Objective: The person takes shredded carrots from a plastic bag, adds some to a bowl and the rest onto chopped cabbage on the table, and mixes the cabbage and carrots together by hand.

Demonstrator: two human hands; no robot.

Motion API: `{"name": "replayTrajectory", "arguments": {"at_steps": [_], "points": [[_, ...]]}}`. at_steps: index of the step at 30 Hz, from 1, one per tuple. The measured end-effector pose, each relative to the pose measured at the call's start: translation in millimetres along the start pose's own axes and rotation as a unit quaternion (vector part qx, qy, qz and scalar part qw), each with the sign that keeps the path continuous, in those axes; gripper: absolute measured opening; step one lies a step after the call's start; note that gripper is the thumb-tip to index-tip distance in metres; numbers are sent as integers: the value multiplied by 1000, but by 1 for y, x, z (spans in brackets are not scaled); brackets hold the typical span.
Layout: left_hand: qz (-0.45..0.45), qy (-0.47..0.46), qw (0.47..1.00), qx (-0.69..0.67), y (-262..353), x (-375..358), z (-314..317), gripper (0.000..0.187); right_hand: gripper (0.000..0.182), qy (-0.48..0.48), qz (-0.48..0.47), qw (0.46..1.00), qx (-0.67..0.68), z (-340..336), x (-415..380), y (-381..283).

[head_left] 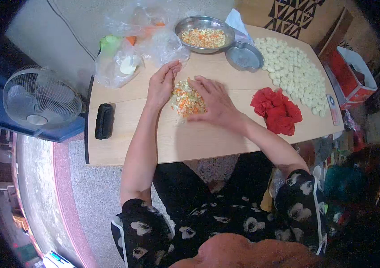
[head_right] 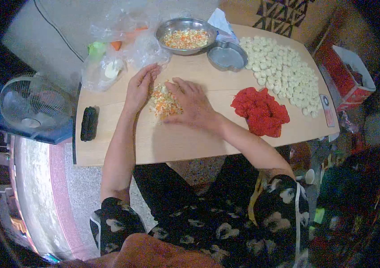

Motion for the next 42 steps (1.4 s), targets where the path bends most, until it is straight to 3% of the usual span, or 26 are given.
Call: {"name": "replayTrajectory", "arguments": {"at_steps": [4,7,10,12,16,19,25,28,34,37,40,42], "points": [[-14,14,998,-53,-7,1,-3,33,60,-24,-24,999,2,14,13,1],[-21,20,997,-76,-7,3,-3,33,42,-62,48,994,72,22,24,22],[-28,25,996,-81,-8,4,-5,33,33,-5,-14,992,128,6,38,20],[-30,33,994,-102,-11,4,-5,34,26,-3,44,984,172,3,47,27],[-32,33,993,-108,-13,4,-7,34,22,-91,109,971,192,9,65,25],[-37,40,991,-125,-22,6,-8,35,28,-142,65,973,171,11,68,1],[-41,45,990,-129,-24,7,-11,36,48,-132,-22,991,8,32,59,-25],[-61,54,987,-139,-20,4,-11,36,48,-121,-17,991,-63,44,51,-28],[-47,49,989,-130,-18,4,-9,37,27,-168,2,982,87,46,58,-5],[-39,47,988,-140,-20,5,-9,37,22,-181,79,975,99,21,64,1],[-33,42,986,-155,-16,4,-8,38,25,-214,135,958,138,-5,62,-3],[-38,31,988,-144,-14,3,-7,41,29,-221,121,956,150,-14,60,-2]]}}
Point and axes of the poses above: each hand's wrist, its own x-axis towards the middle knuckle, its own z-axis out of the palm, y = z × x, the point moved 10 cm from there along x, towards the middle knuckle, and after that the axes turned 13 degrees about z, right-handed, at the moved point
